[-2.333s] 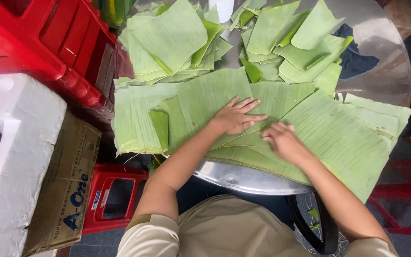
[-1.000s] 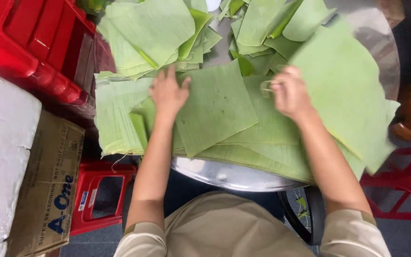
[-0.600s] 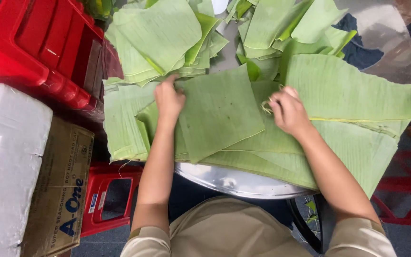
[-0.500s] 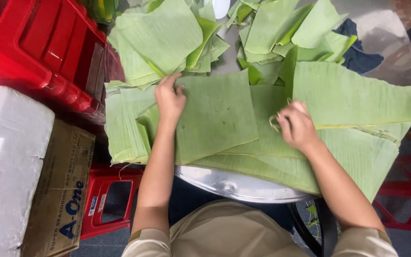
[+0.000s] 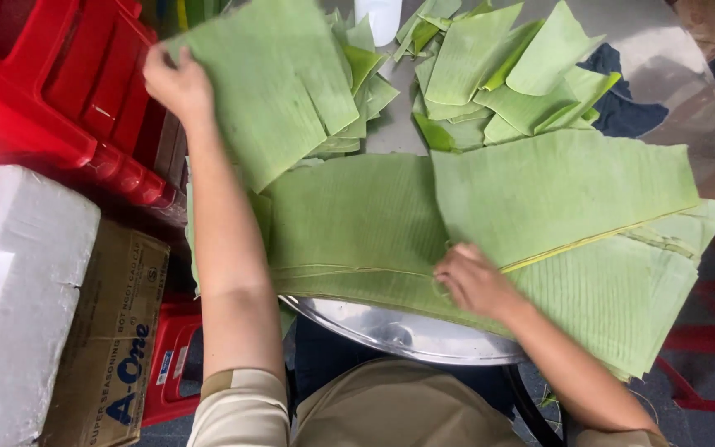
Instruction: Sorting and stacking banana leaves on a metal table in a production environment.
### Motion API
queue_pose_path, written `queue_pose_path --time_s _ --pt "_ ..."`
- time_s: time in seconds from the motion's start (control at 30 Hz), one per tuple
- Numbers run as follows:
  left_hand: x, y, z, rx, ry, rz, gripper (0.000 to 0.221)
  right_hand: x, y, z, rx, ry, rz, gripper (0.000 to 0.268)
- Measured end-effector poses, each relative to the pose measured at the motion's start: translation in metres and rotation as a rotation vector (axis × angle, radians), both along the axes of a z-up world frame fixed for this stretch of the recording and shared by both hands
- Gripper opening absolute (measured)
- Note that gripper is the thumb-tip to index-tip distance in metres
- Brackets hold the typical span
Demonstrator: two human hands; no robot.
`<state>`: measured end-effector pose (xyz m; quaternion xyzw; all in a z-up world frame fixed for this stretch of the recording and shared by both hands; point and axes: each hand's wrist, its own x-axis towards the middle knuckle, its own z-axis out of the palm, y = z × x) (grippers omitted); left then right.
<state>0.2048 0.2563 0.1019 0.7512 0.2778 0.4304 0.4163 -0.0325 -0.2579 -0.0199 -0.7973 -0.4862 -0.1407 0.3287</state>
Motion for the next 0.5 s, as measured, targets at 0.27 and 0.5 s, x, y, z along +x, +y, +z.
queue_pose_path --time_s 0.27,0.5 --pt "-0.037 0.024 -0.076 0.227 0.25 -0.062 0.05 -0.034 0.069 0.024 0.06 0.176 0.152 0.012" --pt "-0.196 -0.171 0.001 0.734 0.103 -0.926 0.028 -0.062 0.103 0.011 0.295 0.369 0.167 0.01"
